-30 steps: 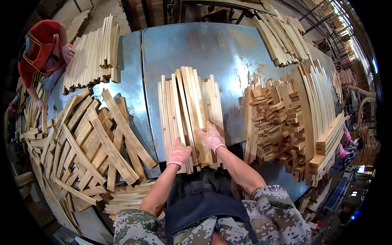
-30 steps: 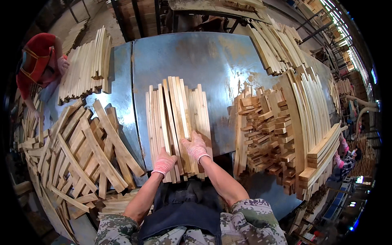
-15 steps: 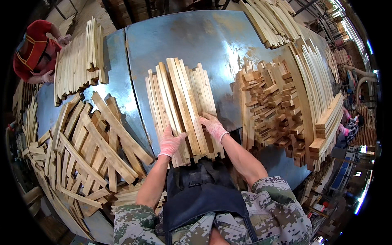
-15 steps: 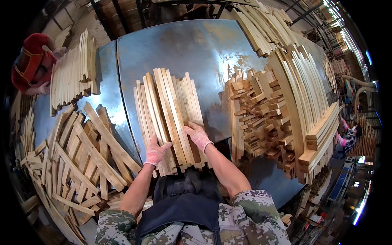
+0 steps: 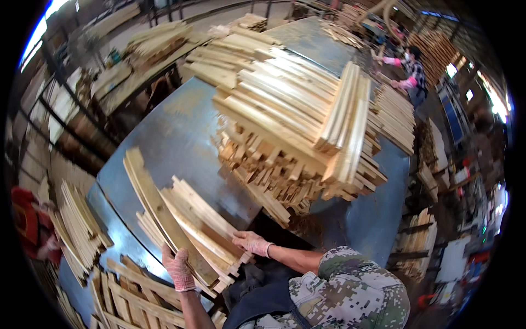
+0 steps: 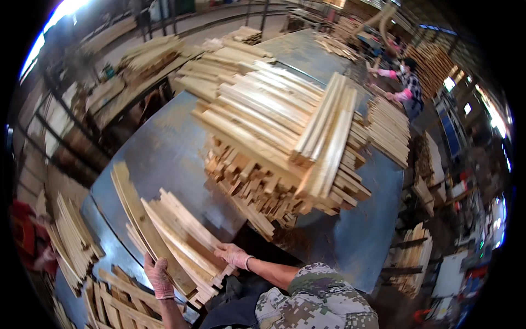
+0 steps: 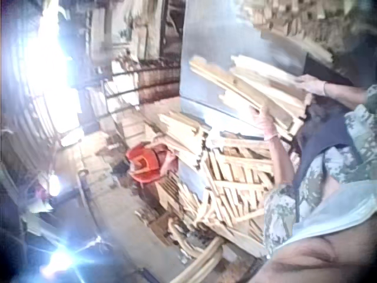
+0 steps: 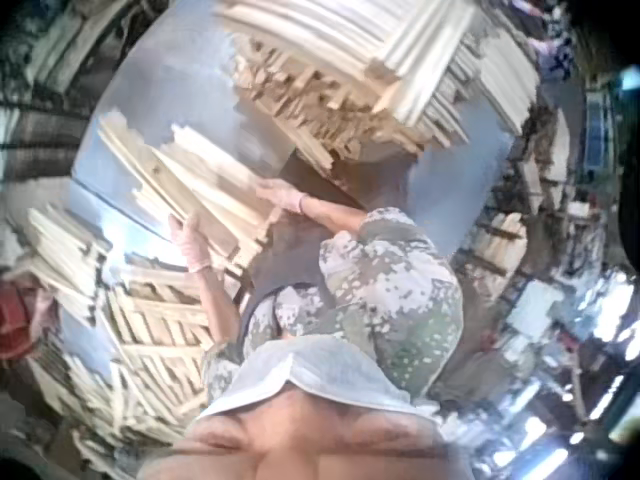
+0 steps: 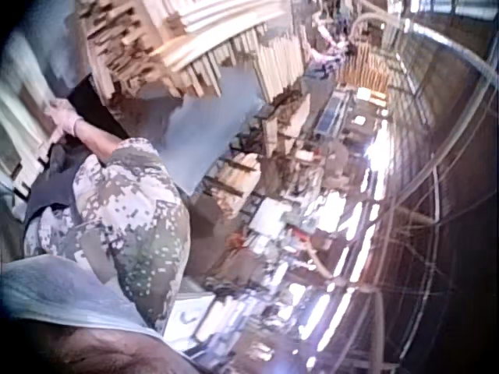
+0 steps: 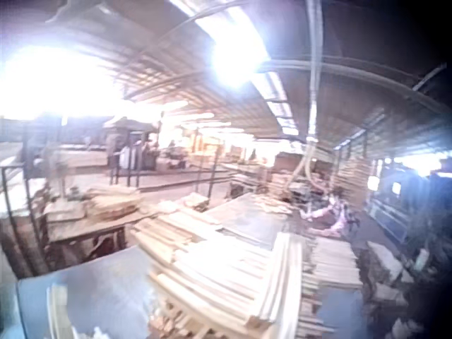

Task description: The person gathers and stacks wooden planks on a metal table in a workshop. They repeatedly pick up bundles of planks from the floor and the table, align them, and place them into neat piles. Other workers are visible in the background performing similar tasks.

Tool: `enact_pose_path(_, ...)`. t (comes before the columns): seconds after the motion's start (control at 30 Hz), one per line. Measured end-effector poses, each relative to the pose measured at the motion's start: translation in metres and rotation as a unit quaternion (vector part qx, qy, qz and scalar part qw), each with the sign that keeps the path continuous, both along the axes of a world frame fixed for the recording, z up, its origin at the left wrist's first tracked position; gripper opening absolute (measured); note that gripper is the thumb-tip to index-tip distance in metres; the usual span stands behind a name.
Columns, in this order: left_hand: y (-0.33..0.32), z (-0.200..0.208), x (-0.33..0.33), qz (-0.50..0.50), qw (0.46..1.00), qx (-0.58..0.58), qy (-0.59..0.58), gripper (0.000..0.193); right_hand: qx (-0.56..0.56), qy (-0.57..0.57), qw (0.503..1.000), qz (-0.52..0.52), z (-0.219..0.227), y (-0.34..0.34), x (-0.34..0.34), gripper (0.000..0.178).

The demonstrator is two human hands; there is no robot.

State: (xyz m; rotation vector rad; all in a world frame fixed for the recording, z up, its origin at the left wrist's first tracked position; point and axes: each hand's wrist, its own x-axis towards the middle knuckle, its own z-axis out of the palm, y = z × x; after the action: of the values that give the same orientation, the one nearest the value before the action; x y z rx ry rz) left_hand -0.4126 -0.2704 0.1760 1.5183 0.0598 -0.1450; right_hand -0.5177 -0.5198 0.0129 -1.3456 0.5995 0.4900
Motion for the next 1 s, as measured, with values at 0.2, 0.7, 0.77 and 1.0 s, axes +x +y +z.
enact_pose_path(0.2,-0.187,0.199,0.056,-0.253,0.930,0.154,-0.217,0.050,-0.006,-0.054,0.998,-0.025,-0.013,-0.031,-0.025,0.074)
enact_pose_path(0.7,-0.436,0.218,0.073,-0.434,0.801,0.324,-0.254,0.067,0.078,-0.032,0.989,-0.121,0.002,-0.110,-0.098,0.071)
enact_pose_path(0.77,-0.391,0.212,0.060,-0.408,0.857,0.215,-0.229,0.065,0.073,-0.014,0.992,-0.104,0.004,-0.110,-0.098,0.072)
enact_pose_path(1.0,-0.118,-0.024,0.020,0.080,0.941,0.318,-0.082,0.087,0.073,-0.043,0.996,0.009,0.006,-0.091,-0.069,0.067)
